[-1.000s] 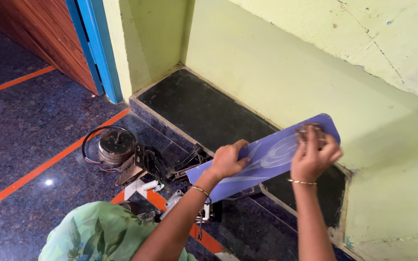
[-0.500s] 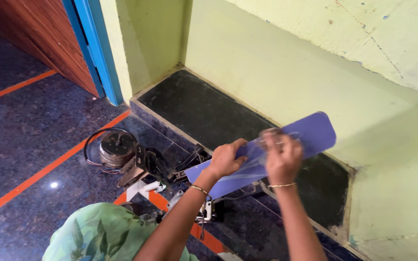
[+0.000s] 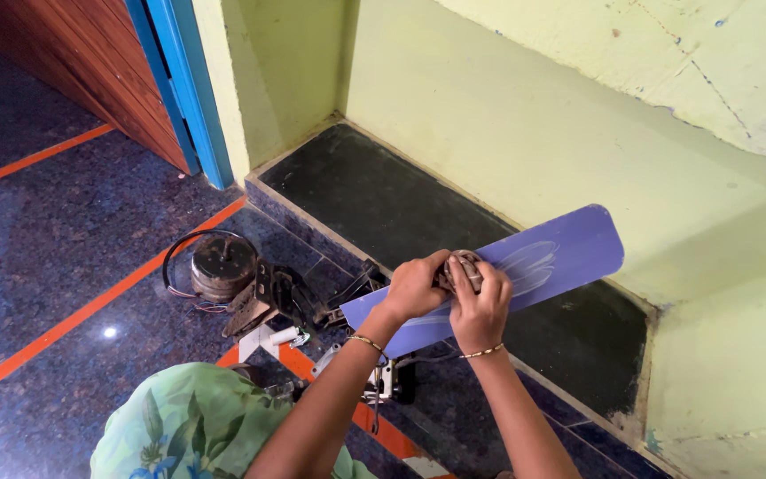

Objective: The person sits on the floor and wipes a black tiled ledge with a cloth. They then pick up a purple rectangular board and wipe both sides of it with the cloth.

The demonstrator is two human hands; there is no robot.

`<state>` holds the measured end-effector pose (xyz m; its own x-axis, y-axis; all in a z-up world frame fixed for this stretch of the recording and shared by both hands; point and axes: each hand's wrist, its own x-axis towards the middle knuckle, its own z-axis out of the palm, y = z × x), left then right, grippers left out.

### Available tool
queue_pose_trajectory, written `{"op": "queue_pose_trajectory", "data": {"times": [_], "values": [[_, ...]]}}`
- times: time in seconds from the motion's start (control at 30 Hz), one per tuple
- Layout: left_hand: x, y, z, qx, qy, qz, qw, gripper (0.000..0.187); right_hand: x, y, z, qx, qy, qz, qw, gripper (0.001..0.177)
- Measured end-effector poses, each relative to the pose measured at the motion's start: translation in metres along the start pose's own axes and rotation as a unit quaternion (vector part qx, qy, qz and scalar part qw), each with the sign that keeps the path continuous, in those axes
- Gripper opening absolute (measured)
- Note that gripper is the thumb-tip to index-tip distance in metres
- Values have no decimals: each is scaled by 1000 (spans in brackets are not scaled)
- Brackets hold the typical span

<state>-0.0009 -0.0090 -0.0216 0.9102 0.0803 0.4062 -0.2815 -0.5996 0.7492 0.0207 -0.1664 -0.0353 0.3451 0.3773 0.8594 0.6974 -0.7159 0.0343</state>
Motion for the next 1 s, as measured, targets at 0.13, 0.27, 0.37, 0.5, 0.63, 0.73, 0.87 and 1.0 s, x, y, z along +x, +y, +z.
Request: {"op": "queue_pose_trajectory", "data": {"times": [0.13,0.27,0.37,0.5,0.63,0.73,0.87,1.0], "values": [[-1,2,3,5,-16,8,1000,44,8,21,-8,-23,6,-50,998,47],[-4,7,3,16,-40,12,999,45,9,71,-6,-92,29,23,995,50],[-8,13,8,2,-23,38,999,44,14,111,-14,-112,76,112,984,43],[-10,22,12,-7,-15,29,999,44,22,134,-42,-172,124,156,965,33],[-10,26,10,-25,-3,30,999,42,32,136,-66,-177,147,191,954,32],[-10,27,8,-17,-7,1,1000,43,31,136,-66,-175,151,197,953,37],[-4,22,4,-16,54,0,998,41,15,136,-45,-171,136,200,955,31],[1,11,-1,-46,92,-29,994,43,-1,106,-11,-156,94,144,973,44]]}}
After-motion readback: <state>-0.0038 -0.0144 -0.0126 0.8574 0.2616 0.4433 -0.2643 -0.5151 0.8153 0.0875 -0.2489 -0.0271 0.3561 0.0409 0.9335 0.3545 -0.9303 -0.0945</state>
